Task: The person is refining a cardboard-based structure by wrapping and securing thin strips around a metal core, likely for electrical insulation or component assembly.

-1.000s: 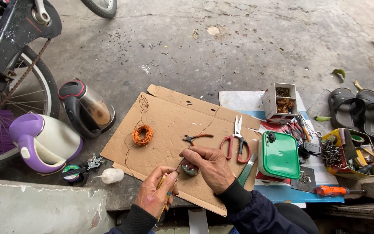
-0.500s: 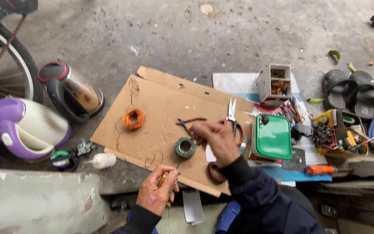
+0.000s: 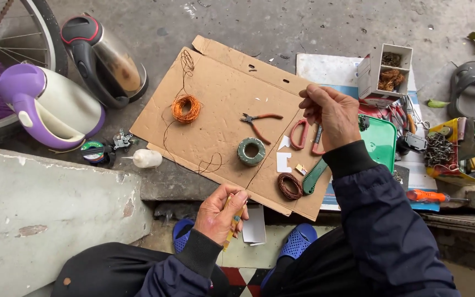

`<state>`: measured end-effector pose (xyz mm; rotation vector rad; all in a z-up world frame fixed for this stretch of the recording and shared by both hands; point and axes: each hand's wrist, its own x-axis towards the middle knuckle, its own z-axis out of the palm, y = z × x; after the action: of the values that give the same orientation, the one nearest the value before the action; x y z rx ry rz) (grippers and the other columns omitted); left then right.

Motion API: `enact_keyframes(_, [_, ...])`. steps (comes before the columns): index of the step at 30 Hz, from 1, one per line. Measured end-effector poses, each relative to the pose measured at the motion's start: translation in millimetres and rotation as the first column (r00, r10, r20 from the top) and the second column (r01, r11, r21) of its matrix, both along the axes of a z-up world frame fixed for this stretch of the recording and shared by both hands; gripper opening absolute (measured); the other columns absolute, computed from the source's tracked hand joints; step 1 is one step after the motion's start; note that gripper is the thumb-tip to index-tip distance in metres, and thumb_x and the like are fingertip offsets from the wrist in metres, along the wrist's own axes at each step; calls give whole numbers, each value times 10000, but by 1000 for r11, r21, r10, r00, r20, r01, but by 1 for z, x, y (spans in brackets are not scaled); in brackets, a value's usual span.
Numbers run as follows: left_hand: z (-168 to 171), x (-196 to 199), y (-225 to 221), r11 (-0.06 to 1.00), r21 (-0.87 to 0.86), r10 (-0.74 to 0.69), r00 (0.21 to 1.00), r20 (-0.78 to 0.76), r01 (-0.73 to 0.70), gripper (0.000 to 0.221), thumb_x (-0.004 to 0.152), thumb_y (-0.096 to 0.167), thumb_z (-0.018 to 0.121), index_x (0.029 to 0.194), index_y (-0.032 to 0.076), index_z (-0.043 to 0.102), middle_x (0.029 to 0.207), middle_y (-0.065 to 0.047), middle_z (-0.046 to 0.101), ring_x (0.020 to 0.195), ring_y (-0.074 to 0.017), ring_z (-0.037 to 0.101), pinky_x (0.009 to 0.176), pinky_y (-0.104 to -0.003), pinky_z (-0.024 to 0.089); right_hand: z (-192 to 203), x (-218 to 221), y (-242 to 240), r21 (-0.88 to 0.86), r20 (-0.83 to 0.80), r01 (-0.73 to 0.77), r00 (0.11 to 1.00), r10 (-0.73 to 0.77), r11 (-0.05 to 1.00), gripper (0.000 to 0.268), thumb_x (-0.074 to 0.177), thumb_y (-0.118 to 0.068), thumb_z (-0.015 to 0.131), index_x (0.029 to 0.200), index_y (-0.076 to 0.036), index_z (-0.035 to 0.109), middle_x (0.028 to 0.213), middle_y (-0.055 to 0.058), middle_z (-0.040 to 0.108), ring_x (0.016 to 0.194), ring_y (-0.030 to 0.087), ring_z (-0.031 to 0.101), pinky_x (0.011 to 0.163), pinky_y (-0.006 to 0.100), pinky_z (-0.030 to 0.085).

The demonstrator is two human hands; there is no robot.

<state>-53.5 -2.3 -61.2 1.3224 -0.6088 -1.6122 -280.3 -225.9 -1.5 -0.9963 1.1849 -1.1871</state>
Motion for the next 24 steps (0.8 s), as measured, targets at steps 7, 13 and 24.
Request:
enact_keyframes(7, [-36, -3, -6, 999, -2, 53, 998, -28, -53, 174, 1059, 223, 720, 1066, 50, 730, 736, -112, 704, 479, -164, 571, 421, -296, 445, -46, -19, -27, 74, -275, -54, 959, 72, 996, 582, 1069, -398, 497, 1401, 54, 652, 1101, 168, 767, 853, 194, 720, 715, 279, 593])
enact_keyframes(13, [-68, -4, -23, 968, -34, 246, 966, -85, -249, 217, 1072, 249, 755, 1107, 35, 751, 715, -212, 712, 438, -199, 652, 360, -291, 559, -233, -96, -57, 123, -899, 57, 429, 87, 991, 553, 1002, -606, 677, 1037, -81, 847, 968, 239, 796, 1052, 489, 770, 900, 566, 594])
enact_keyframes(24, [-39, -15, -55, 964, -106, 242, 969, -39, -245, 175, 1050, 217, 725, 1079, 44, 719, 772, -106, 721, 513, -142, 561, 438, -283, 427, -217, -62, -49, 260, -954, 214, 210, 215, 942, 567, 883, -408, 771, 1164, 84, 767, 1133, 277, 798, 976, 478, 783, 867, 512, 612])
